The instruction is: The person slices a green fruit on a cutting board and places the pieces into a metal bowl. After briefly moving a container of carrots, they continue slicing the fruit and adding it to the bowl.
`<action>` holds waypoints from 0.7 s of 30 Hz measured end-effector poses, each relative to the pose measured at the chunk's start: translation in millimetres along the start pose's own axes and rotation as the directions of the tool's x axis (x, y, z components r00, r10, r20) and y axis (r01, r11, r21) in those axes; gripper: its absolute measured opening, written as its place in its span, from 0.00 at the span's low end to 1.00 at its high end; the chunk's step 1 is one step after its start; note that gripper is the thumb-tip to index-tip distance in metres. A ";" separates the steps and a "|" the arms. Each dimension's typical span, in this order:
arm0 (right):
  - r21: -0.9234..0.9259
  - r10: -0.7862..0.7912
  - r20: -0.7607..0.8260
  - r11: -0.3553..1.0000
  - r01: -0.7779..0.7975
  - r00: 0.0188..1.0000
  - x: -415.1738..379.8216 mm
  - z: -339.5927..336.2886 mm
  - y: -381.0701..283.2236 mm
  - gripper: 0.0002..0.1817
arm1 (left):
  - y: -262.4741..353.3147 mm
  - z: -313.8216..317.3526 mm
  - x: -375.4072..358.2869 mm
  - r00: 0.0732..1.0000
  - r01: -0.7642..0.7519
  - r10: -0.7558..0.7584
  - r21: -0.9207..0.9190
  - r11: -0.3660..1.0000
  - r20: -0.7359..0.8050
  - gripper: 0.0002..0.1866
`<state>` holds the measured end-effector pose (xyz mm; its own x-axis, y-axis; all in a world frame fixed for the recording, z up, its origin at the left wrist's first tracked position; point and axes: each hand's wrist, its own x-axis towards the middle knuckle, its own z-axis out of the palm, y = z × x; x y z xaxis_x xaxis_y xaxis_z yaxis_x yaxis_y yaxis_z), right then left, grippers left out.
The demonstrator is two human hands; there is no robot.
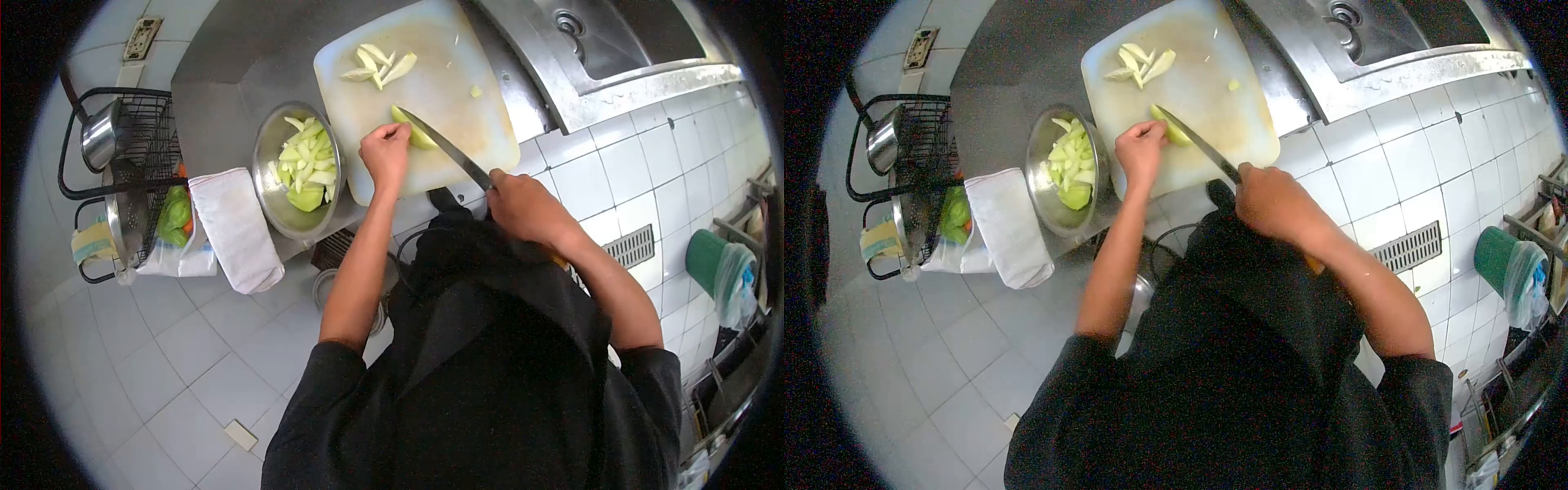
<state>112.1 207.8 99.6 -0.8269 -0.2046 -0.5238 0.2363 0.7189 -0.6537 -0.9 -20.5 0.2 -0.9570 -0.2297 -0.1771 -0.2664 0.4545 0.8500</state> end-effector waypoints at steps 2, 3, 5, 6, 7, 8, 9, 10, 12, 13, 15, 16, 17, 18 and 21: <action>0.011 -0.013 0.008 1.000 0.013 1.000 -0.5 -3.6 -1.1 0.13 | -0.3 -1.6 3.8 1.000 0.018 -0.018 -0.007 1.000 0.024 0.14; 0.014 -0.017 0.015 1.000 0.017 1.000 -1.3 -5.1 -1.3 0.14 | 0.9 -2.0 4.4 0.999 0.034 -0.034 -0.013 0.999 0.034 0.14; 0.020 -0.008 0.030 1.000 0.008 1.000 -2.2 -8.4 -2.2 0.14 | 3.3 -1.5 4.7 0.997 0.062 -0.062 -0.012 0.998 0.045 0.14; 0.025 0.004 0.039 1.000 -0.005 0.999 -2.3 -9.4 -3.0 0.14 | 5.9 -1.8 4.1 0.996 0.074 -0.074 -0.001 0.997 0.043 0.14; 0.030 0.015 0.047 0.999 -0.016 0.999 -1.6 -9.4 -3.4 0.14 | 8.9 -2.4 3.9 0.996 0.084 -0.085 0.009 0.996 0.040 0.14; 0.027 -0.008 0.034 1.000 0.007 0.999 -0.7 -7.6 -1.5 0.14 | 10.9 -2.5 3.9 0.996 0.079 -0.080 0.013 0.997 0.044 0.14; 0.026 -0.028 0.023 0.999 0.027 0.999 -0.5 -4.6 2.2 0.14 | 11.8 -2.7 3.3 0.996 0.076 -0.077 0.017 0.997 0.049 0.14; 0.023 -0.049 0.011 0.999 0.048 0.999 -0.6 -3.0 3.9 0.14 | 12.9 -3.0 2.7 0.996 0.073 -0.074 0.021 0.997 0.053 0.14; 0.098 -0.037 0.075 0.995 0.030 0.997 -0.2 -8.3 3.5 0.15 | 16.4 -1.4 1.7 0.996 0.078 -0.079 0.038 0.996 0.030 0.14; 0.135 -0.034 0.106 0.991 0.020 0.994 0.8 -10.5 3.0 0.15 | 17.7 -1.4 2.1 0.997 0.078 -0.079 0.047 0.996 0.018 0.14; 0.170 -0.030 0.134 0.985 0.007 0.991 3.1 -11.0 4.3 0.15 | 15.5 -2.7 4.7 0.996 0.079 -0.080 0.022 0.997 0.050 0.14; 0.187 -0.025 0.147 0.982 -0.003 0.989 4.1 -11.2 5.0 0.15 | 14.3 -2.4 6.0 0.994 0.081 -0.081 0.009 0.997 0.069 0.15; 0.215 -0.021 0.166 0.977 -0.015 0.986 5.5 -11.7 5.2 0.15 | 12.7 -2.3 6.8 0.994 0.082 -0.081 -0.002 0.997 0.079 0.15; 0.243 -0.017 0.184 0.970 -0.029 0.983 7.0 -12.5 5.2 0.15 | 12.2 -2.4 6.9 0.993 0.083 -0.082 -0.012 0.996 0.091 0.15; 0.283 0.009 0.240 0.956 -0.078 0.971 10.2 -18.1 0.2 0.14 | 9.7 -1.5 7.7 0.991 0.080 -0.077 -0.027 0.996 0.106 0.15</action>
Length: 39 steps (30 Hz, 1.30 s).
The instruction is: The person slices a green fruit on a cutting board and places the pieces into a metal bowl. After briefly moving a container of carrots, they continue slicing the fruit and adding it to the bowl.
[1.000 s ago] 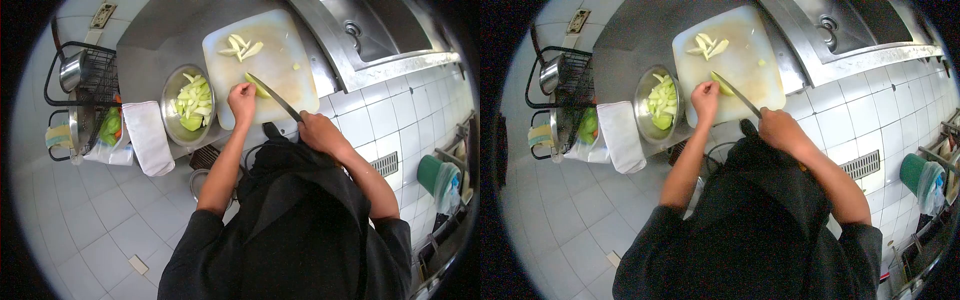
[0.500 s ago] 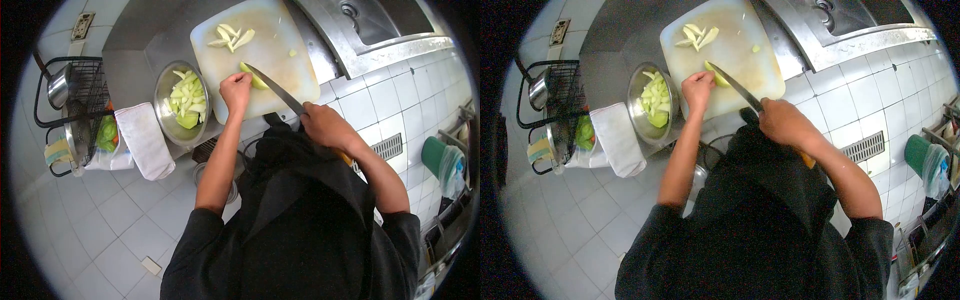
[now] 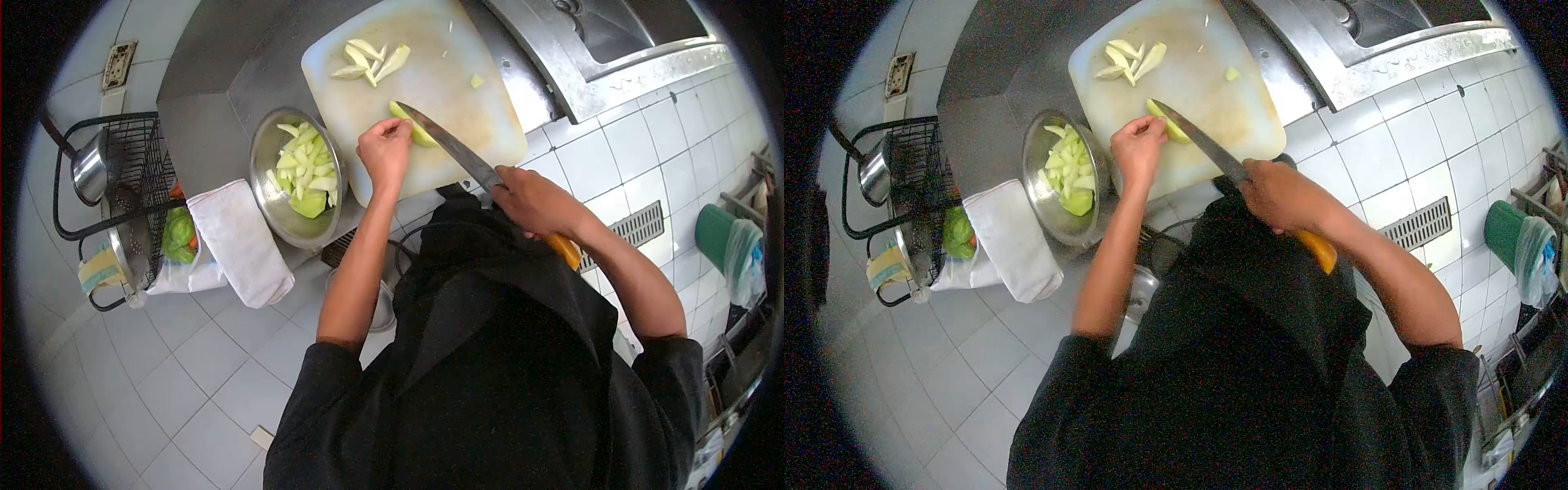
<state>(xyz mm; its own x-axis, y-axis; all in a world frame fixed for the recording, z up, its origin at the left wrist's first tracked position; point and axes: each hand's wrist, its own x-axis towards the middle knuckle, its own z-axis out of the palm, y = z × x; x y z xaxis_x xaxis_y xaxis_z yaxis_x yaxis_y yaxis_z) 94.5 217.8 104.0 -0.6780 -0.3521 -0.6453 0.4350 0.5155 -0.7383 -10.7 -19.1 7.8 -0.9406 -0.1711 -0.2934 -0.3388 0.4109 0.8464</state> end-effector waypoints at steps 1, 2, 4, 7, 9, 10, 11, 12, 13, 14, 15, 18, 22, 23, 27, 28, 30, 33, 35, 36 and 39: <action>0.013 0.017 0.018 1.000 -0.017 1.000 0.9 0.4 -1.9 0.14 | -1.8 -0.9 0.1 1.000 0.000 0.000 0.001 1.000 0.003 0.16; 0.021 0.023 0.023 0.999 -0.024 0.999 2.5 0.3 -2.3 0.14 | -3.9 -0.9 1.0 1.000 0.001 -0.001 0.003 1.000 0.011 0.17; 0.038 0.034 0.032 0.999 -0.035 0.999 6.4 1.0 -2.3 0.14 | -6.4 -1.9 2.9 1.000 -0.001 0.001 0.008 1.000 0.028 0.19; -0.001 0.021 0.049 1.000 -0.021 0.999 16.4 1.8 0.2 0.14 | -3.7 -1.3 -0.2 0.999 -0.034 0.034 -0.008 0.999 -0.002 0.20; -0.001 0.039 0.054 0.999 -0.039 0.998 18.8 1.1 -4.9 0.14 | -8.1 -0.8 2.1 0.999 -0.038 0.039 0.020 0.999 -0.027 0.19; -0.002 0.049 0.055 0.999 -0.049 0.997 20.0 0.2 -7.1 0.14 | -9.6 -0.4 3.7 0.998 -0.041 0.042 0.033 0.999 -0.039 0.19; 0.012 0.050 0.062 0.999 -0.051 0.997 22.6 0.7 -6.5 0.13 | -11.2 -0.7 5.3 0.998 -0.047 0.049 0.060 0.997 -0.035 0.19; 0.026 0.053 0.070 0.998 -0.055 0.996 25.1 2.7 -4.4 0.13 | -11.9 -1.6 5.5 0.998 -0.053 0.055 0.088 0.995 -0.029 0.19; 0.039 0.056 0.078 0.997 -0.059 0.995 26.9 3.4 -3.4 0.13 | -12.7 -2.0 5.5 0.998 -0.058 0.061 0.114 0.992 -0.023 0.20; 0.036 0.065 0.088 0.997 -0.068 0.994 28.0 2.8 -4.3 0.13 | -13.5 -1.5 5.3 0.998 -0.060 0.063 0.112 0.992 -0.027 0.20; 0.031 0.071 0.098 0.997 -0.074 0.993 29.6 2.1 -5.3 0.13 | -13.9 -0.6 5.2 0.997 -0.063 0.067 0.112 0.992 -0.033 0.20; 0.048 0.058 0.079 0.997 -0.062 0.995 32.1 4.4 -5.2 0.12 | -12.4 -0.6 3.9 0.998 -0.049 0.053 0.100 0.994 -0.039 0.21; 0.057 0.052 0.067 0.997 -0.056 0.996 36.7 6.8 -5.6 0.10 | -8.6 -2.0 2.2 0.997 -0.070 0.074 0.132 0.989 -0.025 0.21; 0.058 0.046 0.065 0.997 -0.049 0.997 38.0 8.5 -5.2 0.10 | -8.5 -2.9 1.8 0.997 -0.065 0.069 0.125 0.990 -0.021 0.21; 0.043 0.039 0.055 0.998 -0.041 0.998 44.9 13.3 -4.3 0.10 | -6.2 -1.6 0.8 0.998 -0.049 0.051 0.082 0.995 -0.020 0.21; 0.036 0.041 0.054 0.998 -0.043 0.998 46.7 14.5 -5.1 0.10 | -6.0 -1.6 0.4 0.999 -0.045 0.047 0.069 0.997 -0.025 0.21; 0.046 0.062 0.043 0.997 -0.064 0.997 49.1 15.9 -7.8 0.10 | -5.8 -1.3 -0.1 0.998 -0.052 0.054 0.066 0.996 -0.025 0.20; -0.080 -0.011 -0.064 0.997 0.006 0.998 56.1 30.0 0.0 0.10 | -3.1 -2.3 -1.5 0.996 -0.074 0.078 0.114 0.991 -0.032 0.20; -0.134 -0.037 -0.104 0.991 0.023 0.994 60.4 36.5 6.1 0.10 | -1.4 -2.8 -3.1 0.996 -0.079 0.084 0.133 0.988 -0.032 0.20; -0.122 -0.019 -0.096 0.993 0.007 0.995 62.0 35.8 2.1 0.10 | -1.0 -3.2 -3.2 0.996 -0.076 0.080 0.127 0.989 -0.033 0.20; -0.116 0.004 -0.098 0.993 -0.015 0.995 65.4 37.1 0.2 0.10 | -2.4 -2.2 -1.8 0.997 -0.069 0.073 0.120 0.990 -0.029 0.20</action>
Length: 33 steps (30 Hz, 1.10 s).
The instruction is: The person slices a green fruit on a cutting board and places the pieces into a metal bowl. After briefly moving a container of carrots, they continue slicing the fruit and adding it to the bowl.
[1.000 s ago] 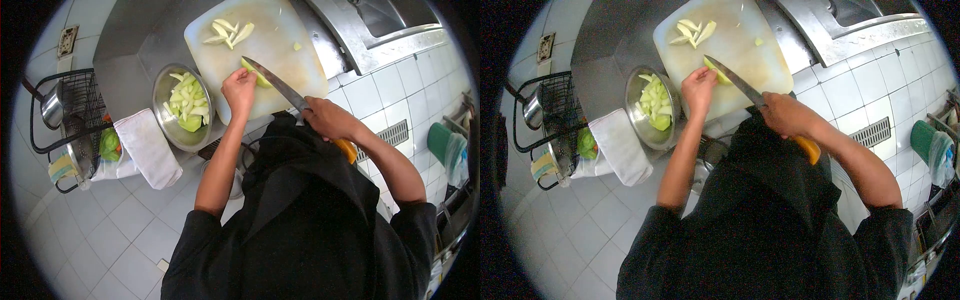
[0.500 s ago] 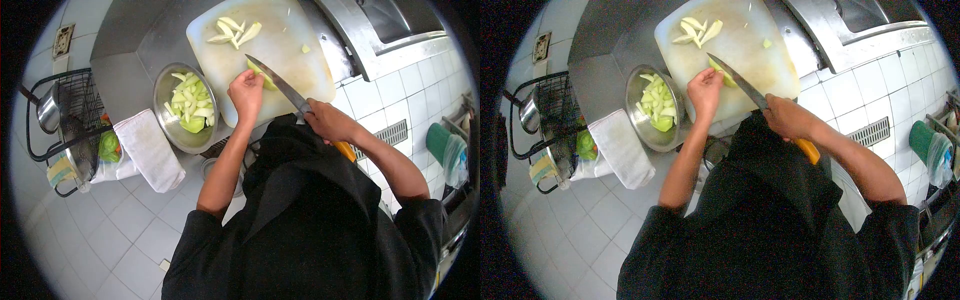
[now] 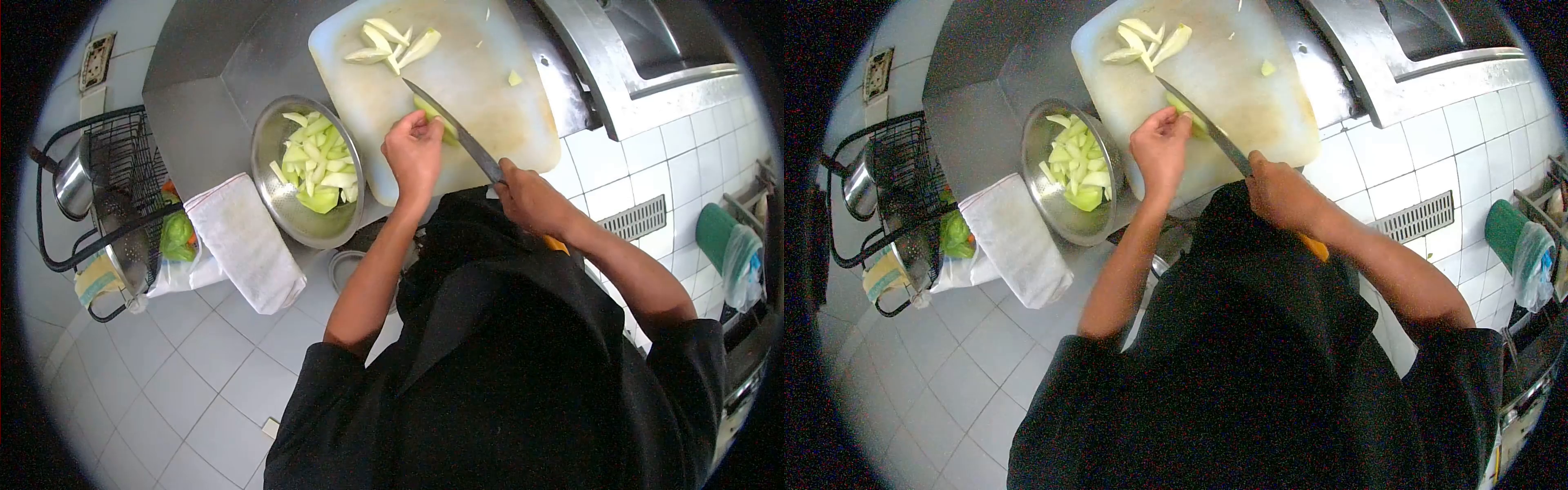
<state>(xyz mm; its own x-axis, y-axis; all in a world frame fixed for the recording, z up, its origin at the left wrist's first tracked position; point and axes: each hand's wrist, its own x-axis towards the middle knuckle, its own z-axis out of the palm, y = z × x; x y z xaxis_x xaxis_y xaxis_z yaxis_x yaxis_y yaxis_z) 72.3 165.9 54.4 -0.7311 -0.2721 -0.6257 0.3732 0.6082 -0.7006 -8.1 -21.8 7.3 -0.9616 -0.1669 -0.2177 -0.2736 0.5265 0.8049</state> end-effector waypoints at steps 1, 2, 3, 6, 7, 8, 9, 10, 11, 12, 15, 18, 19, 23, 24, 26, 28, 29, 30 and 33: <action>-0.004 0.003 -0.002 1.000 -0.003 1.000 1.2 2.2 0.3 0.10 | -1.5 -0.2 0.3 1.000 0.004 -0.004 0.000 1.000 0.001 0.20; -0.003 0.001 -0.011 1.000 -0.001 1.000 1.8 4.3 0.9 0.10 | -3.3 -0.4 0.1 1.000 -0.020 0.021 0.016 1.000 -0.003 0.20; -0.002 -0.001 -0.022 1.000 0.001 1.000 2.5 5.8 1.7 0.10 | -4.0 -0.2 0.4 0.999 -0.046 0.046 0.030 0.998 -0.008 0.20; -0.003 -0.008 -0.054 1.000 0.008 0.999 6.6 14.8 6.3 0.10 | -6.1 -1.3 1.0 0.996 -0.084 0.084 0.049 0.995 -0.001 0.20; -0.005 -0.011 -0.065 1.000 0.011 0.998 8.0 17.8 8.2 0.10 | -6.9 -1.3 1.3 0.996 -0.091 0.091 0.050 0.995 0.004 0.20; -0.005 -0.008 -0.070 1.000 0.008 0.998 9.0 20.0 9.6 0.10 | -8.0 -1.3 1.6 0.996 -0.093 0.093 0.053 0.994 0.009 0.20; -0.002 -0.006 -0.073 1.000 0.006 0.997 10.6 22.7 10.4 0.11 | -8.6 -2.0 2.5 0.995 -0.095 0.095 0.059 0.994 0.015 0.20; -0.003 -0.004 -0.078 1.000 0.004 0.997 12.4 24.9 11.6 0.11 | -8.9 -2.4 1.7 0.995 -0.098 0.097 0.061 0.993 0.019 0.20; -0.008 -0.019 -0.078 1.000 0.019 0.997 16.3 28.2 13.5 0.11 | -8.4 -2.7 1.3 0.997 -0.079 0.079 0.049 0.996 0.012 0.19; -0.013 -0.034 -0.080 0.999 0.033 0.996 19.8 32.7 15.9 0.11 | -8.6 -2.4 0.5 0.998 -0.062 0.062 0.036 0.997 0.006 0.19; -0.022 -0.082 -0.124 0.997 0.080 0.989 24.8 43.4 19.7 0.10 | -5.1 -1.4 2.0 1.000 -0.021 0.021 -0.020 1.000 0.001 0.20; -0.056 -0.071 -0.120 0.996 0.065 0.990 24.6 45.6 21.9 0.09 | 5.9 -4.7 -7.5 1.000 -0.017 0.019 0.090 0.996 -0.022 0.23; -0.092 -0.072 -0.123 0.994 0.061 0.990 25.0 45.9 21.4 0.10 | 14.4 -5.6 -8.6 0.999 -0.032 0.037 0.152 0.988 -0.033 0.23; -0.186 -0.044 -0.106 0.982 0.024 0.993 19.0 35.6 15.9 0.11 | 6.2 -10.8 -8.6 0.997 0.061 -0.061 -0.001 0.998 -0.038 0.24; -0.197 -0.046 -0.099 0.980 0.026 0.994 16.8 32.8 16.2 0.11 | -2.9 -14.0 -7.9 0.997 0.062 -0.064 -0.053 0.997 -0.040 0.23; -0.237 -0.017 -0.107 0.972 -0.008 0.994 5.6 29.2 14.8 0.11 | -19.6 -18.7 -6.0 0.996 0.063 -0.071 -0.157 0.986 -0.047 0.23; -0.258 -0.031 -0.093 0.966 0.007 0.995 3.2 26.3 13.5 0.10 | -21.0 -23.4 -11.5 0.991 0.113 -0.124 -0.180 0.977 -0.048 0.23; -0.250 -0.044 -0.088 0.968 0.020 0.995 4.4 24.2 16.1 0.11 | -22.8 -24.6 -14.8 0.989 0.128 -0.139 -0.161 0.979 -0.059 0.24; -0.242 -0.053 -0.080 0.970 0.032 0.995 4.5 22.8 19.8 0.11 | -21.4 -27.3 -18.8 0.985 0.146 -0.157 -0.142 0.979 -0.069 0.24; -0.283 -0.223 -0.108 0.941 0.185 0.969 4.1 12.8 30.6 0.12 | -36.4 -28.6 -16.0 0.984 -0.001 -0.047 -0.269 0.963 -0.170 0.26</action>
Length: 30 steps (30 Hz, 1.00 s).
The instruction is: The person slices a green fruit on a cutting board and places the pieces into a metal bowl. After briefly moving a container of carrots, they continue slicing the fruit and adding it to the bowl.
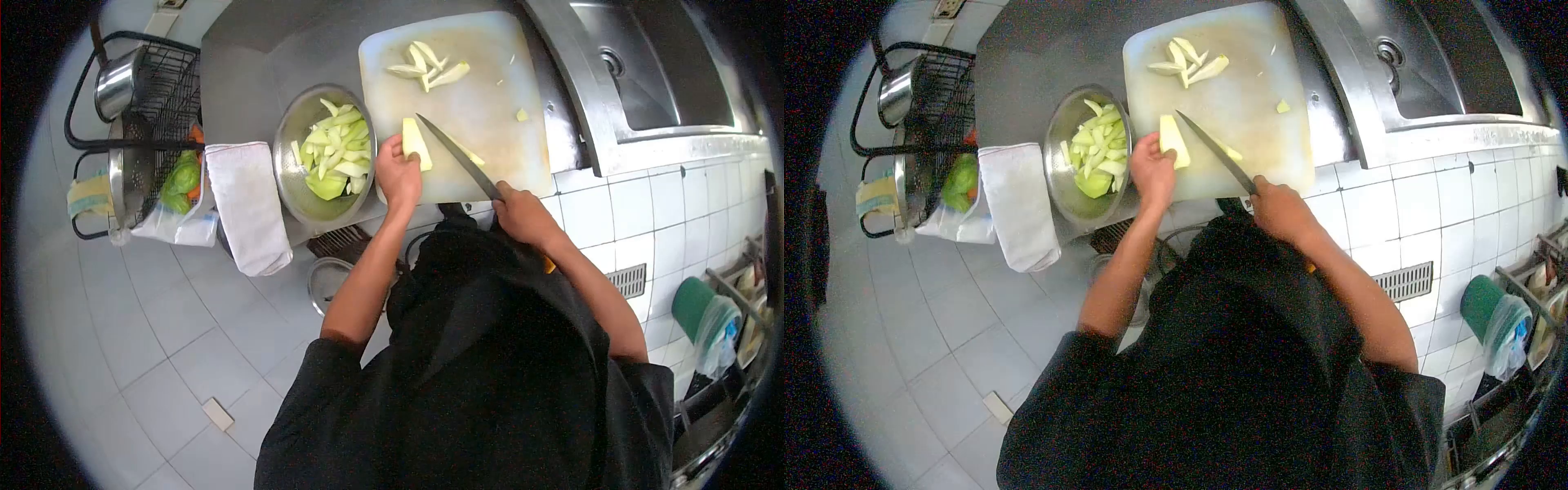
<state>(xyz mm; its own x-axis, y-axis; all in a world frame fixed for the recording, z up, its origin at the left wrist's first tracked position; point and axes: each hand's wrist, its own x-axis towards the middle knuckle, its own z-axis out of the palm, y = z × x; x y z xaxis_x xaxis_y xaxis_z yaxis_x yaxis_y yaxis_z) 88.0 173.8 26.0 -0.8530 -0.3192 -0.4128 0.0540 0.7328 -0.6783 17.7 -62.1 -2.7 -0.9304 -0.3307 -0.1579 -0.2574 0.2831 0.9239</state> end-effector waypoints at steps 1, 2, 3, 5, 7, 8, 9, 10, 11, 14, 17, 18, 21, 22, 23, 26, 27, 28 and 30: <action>0.115 0.059 0.077 0.991 -0.068 0.995 -1.2 -6.2 -1.4 0.12 | 0.0 -1.7 -1.9 0.998 -0.063 0.066 0.164 0.984 -0.012 0.27; 0.219 0.110 0.159 0.965 -0.143 0.981 -2.5 -15.6 -1.9 0.13 | 0.3 -3.6 -3.5 0.991 -0.121 0.132 0.322 0.939 -0.013 0.27; 0.311 0.151 0.239 0.924 -0.223 0.959 -2.4 -25.6 -4.7 0.13 | 3.7 -3.2 -4.8 0.980 -0.173 0.199 0.469 0.866 -0.005 0.28; 0.488 0.170 0.367 0.802 -0.344 0.915 0.2 -32.5 3.4 0.13 | 9.1 4.7 -16.8 0.906 -0.341 0.422 0.605 0.719 0.009 0.28; 0.612 0.156 0.467 0.653 -0.446 0.870 2.6 -39.9 9.0 0.13 | 13.6 8.9 -25.7 0.841 -0.446 0.535 0.660 0.605 0.077 0.26; 0.658 0.146 0.503 0.575 -0.486 0.852 1.5 -43.3 11.3 0.13 | 15.9 10.3 -28.9 0.828 -0.487 0.546 0.647 0.587 0.127 0.25; 0.695 0.135 0.536 0.490 -0.526 0.834 0.2 -46.1 13.1 0.13 | 17.8 12.9 -30.8 0.812 -0.529 0.556 0.630 0.568 0.181 0.24; 0.689 0.145 0.524 0.507 -0.518 0.839 1.3 -46.2 16.3 0.14 | 18.1 17.1 -30.5 0.827 -0.533 0.531 0.557 0.637 0.184 0.21; 0.635 0.148 0.486 0.618 -0.464 0.862 2.8 -42.7 20.6 0.13 | 19.7 21.2 -29.8 0.807 -0.577 0.545 0.498 0.647 0.228 0.19; 0.300 0.140 0.288 0.926 -0.228 0.947 0.6 -27.5 25.3 0.12 | 33.9 29.9 -30.4 0.753 -0.658 0.581 0.334 0.675 0.309 0.12; -0.076 -0.057 -0.044 0.996 0.053 0.997 -5.4 -2.4 30.2 0.12 | 42.6 31.2 -15.2 0.708 -0.680 0.415 0.393 0.619 0.572 0.10; -0.116 0.067 -0.036 0.991 -0.071 0.997 -11.6 -9.5 12.4 0.11 | 46.4 32.3 -11.9 0.722 -0.655 0.343 0.432 0.620 0.601 0.10; -0.213 0.086 -0.034 0.973 -0.092 0.996 -16.2 -7.6 4.6 0.10 | 57.4 37.3 2.1 0.750 -0.602 0.174 0.549 0.580 0.638 0.11; -0.247 0.069 -0.052 0.966 -0.080 0.996 -21.9 -7.6 0.7 0.10 | 57.9 43.2 4.9 0.762 -0.592 0.150 0.583 0.556 0.630 0.11; -0.250 0.078 -0.044 0.964 -0.087 0.996 -26.7 -7.5 -1.0 0.10 | 58.0 47.3 6.7 0.772 -0.582 0.126 0.615 0.532 0.623 0.11; -0.257 0.094 -0.036 0.961 -0.100 0.995 -41.8 -11.7 0.2 0.11 | 41.1 59.6 16.4 0.714 -0.695 0.406 0.514 0.502 0.570 0.11; -0.258 0.083 -0.037 0.962 -0.090 0.996 -50.8 -13.8 2.7 0.11 | 42.0 61.8 17.9 0.737 -0.670 0.419 0.493 0.556 0.530 0.10; -0.259 0.071 -0.038 0.963 -0.079 0.997 -59.7 -16.7 4.6 0.11 | 45.2 61.2 20.1 0.760 -0.643 0.429 0.468 0.606 0.488 0.10; -0.222 0.128 -0.051 0.966 -0.136 0.990 -81.4 -28.4 3.1 0.11 | 51.2 52.5 20.4 0.803 -0.593 0.464 0.429 0.681 0.374 0.09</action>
<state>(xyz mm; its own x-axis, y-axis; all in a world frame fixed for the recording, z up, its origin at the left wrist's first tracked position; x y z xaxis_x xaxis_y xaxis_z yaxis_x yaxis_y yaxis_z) 142.9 219.1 74.8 -0.8647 -0.1918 -0.4643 0.0529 0.8843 -0.4639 -28.1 -7.1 23.0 -0.9642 0.2025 0.1710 0.2645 0.7754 0.5734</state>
